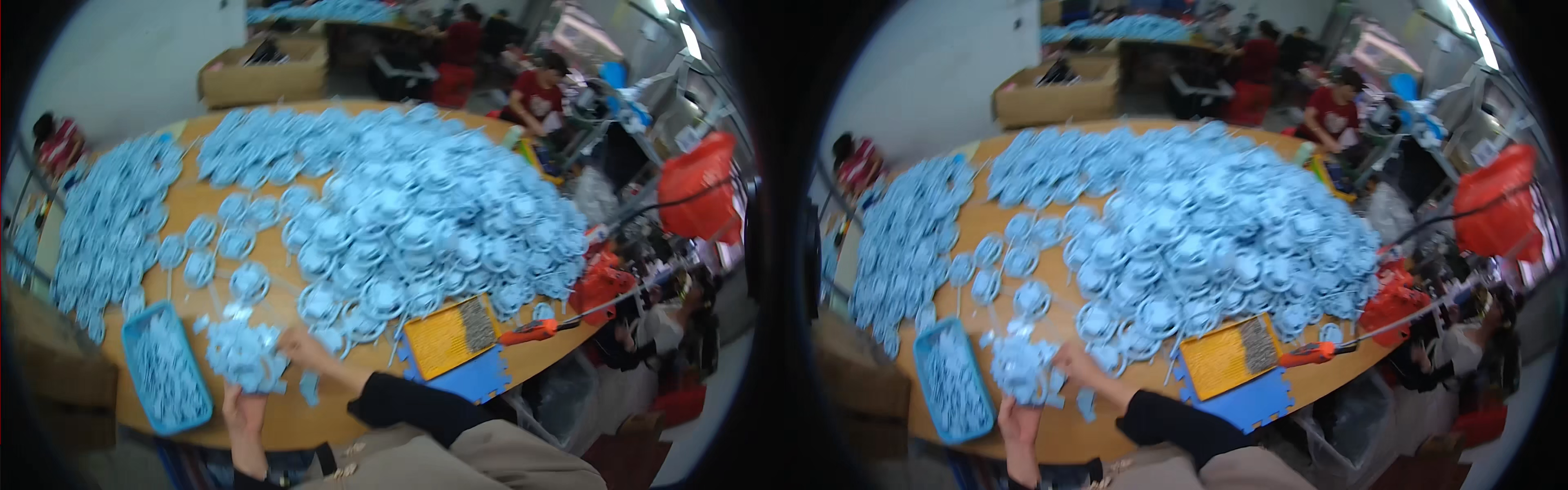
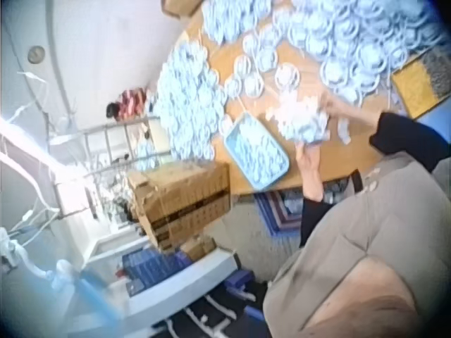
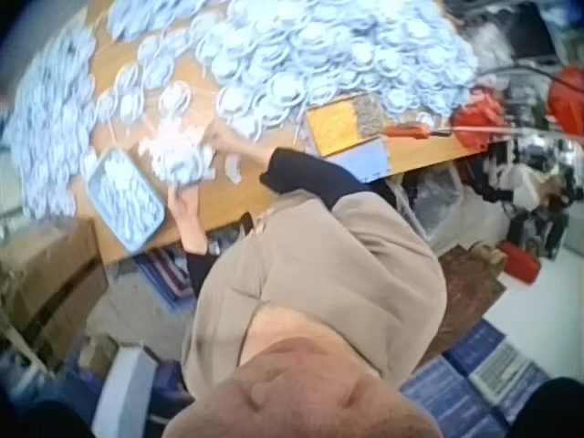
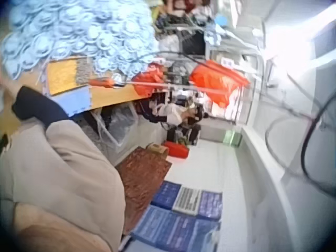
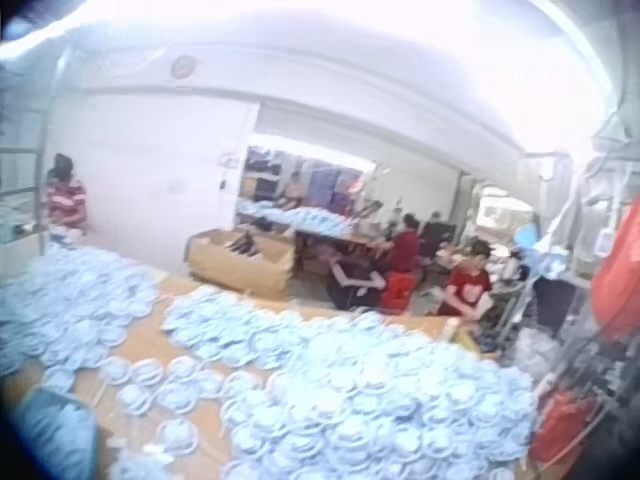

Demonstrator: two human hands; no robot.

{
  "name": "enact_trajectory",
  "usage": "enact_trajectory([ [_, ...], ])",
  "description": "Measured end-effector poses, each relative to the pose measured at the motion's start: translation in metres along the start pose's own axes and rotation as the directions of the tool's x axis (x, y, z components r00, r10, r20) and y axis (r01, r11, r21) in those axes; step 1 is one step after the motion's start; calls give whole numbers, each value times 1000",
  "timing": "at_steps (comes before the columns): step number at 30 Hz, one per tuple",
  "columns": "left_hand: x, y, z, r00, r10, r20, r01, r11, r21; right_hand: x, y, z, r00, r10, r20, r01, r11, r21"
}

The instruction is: Assembling blue plastic toy parts using an electric screwdriver in a factory.

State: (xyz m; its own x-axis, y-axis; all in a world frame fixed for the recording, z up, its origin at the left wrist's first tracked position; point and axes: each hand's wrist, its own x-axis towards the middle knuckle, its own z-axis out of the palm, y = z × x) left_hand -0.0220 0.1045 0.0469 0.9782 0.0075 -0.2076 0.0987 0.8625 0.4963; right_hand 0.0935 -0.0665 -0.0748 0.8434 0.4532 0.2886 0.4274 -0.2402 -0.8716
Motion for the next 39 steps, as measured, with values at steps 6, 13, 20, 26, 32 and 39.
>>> enact_trajectory([
  [6, 31, -2, 14, 993, -114, -17, 115, 991, 64, 4, -82, -108, 765, 638, 87, -518, 529, 672],
  [13, 53, -35, 25, 996, -11, -87, 33, 968, 249, -1, -112, -110, 727, 649, 223, -555, 366, 747],
  [20, 58, -37, 35, 995, -72, -63, 90, 930, 356, 5, -134, -115, 956, 270, 111, -273, 962, 17],
  [26, 56, -34, 40, 996, -71, 47, 32, 819, 573, 19, -140, -119, 973, 125, 194, -112, 991, -79],
  [32, 57, -36, 36, 996, -71, -49, 85, 897, 434, 18, -133, -106, 989, -79, -124, 46, 968, -247],
  [39, 58, -47, 58, 997, -50, -58, 62, 974, 217, -1, -105, -102, 794, 596, 120, -497, 522, 693],
])
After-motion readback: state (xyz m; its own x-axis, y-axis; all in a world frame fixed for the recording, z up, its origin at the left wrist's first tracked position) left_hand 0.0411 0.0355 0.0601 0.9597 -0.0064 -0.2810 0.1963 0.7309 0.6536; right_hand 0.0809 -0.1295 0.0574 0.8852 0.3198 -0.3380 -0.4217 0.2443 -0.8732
